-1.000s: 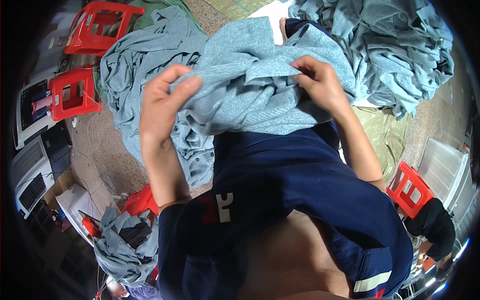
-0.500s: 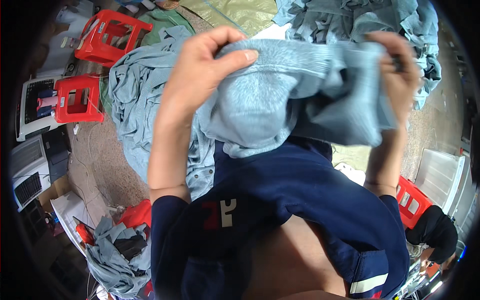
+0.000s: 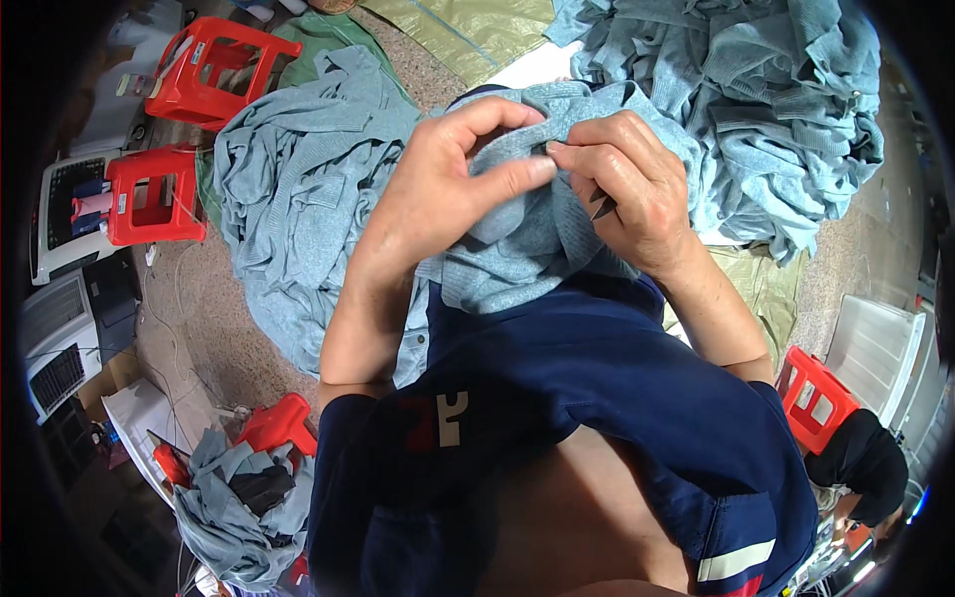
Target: Inspecting garments and adjusting buttons using a small tool.
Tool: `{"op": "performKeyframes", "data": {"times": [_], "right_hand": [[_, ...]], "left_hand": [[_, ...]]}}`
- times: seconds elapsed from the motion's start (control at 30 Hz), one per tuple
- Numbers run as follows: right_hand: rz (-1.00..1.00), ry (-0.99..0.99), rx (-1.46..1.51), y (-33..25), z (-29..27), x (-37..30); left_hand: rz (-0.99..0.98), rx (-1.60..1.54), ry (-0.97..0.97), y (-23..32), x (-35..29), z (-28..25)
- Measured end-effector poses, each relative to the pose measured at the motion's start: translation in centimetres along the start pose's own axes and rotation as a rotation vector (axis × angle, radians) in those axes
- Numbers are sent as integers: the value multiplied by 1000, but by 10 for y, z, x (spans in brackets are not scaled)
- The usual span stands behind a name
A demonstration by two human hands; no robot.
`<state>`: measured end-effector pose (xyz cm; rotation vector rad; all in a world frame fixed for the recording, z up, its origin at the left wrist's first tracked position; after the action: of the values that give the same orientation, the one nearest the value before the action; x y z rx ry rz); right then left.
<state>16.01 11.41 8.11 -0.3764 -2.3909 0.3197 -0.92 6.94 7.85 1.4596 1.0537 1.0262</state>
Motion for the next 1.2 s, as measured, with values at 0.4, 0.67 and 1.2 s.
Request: {"op": "performKeyframes", "data": {"times": [0.4, 0.67, 1.2], "right_hand": [[378, -304, 509, 8, 10, 1], [242, -172, 340, 8, 11, 0], [4, 27, 62, -3, 23, -7]], "left_hand": [[129, 389, -28, 4, -8, 1], [1, 207, 41, -8, -11, -6], [307, 757, 203, -5, -13, 14]]}}
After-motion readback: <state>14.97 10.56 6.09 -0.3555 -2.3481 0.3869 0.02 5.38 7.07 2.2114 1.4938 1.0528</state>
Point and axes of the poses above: each hand's wrist, its own x-axis towards the middle knuckle, its own z-axis out of the palm, y = z × x, the point moved 3 cm from there along x, towards the middle knuckle, and after that the axes turned 12 degrees about -y, right-handed, at the moved point
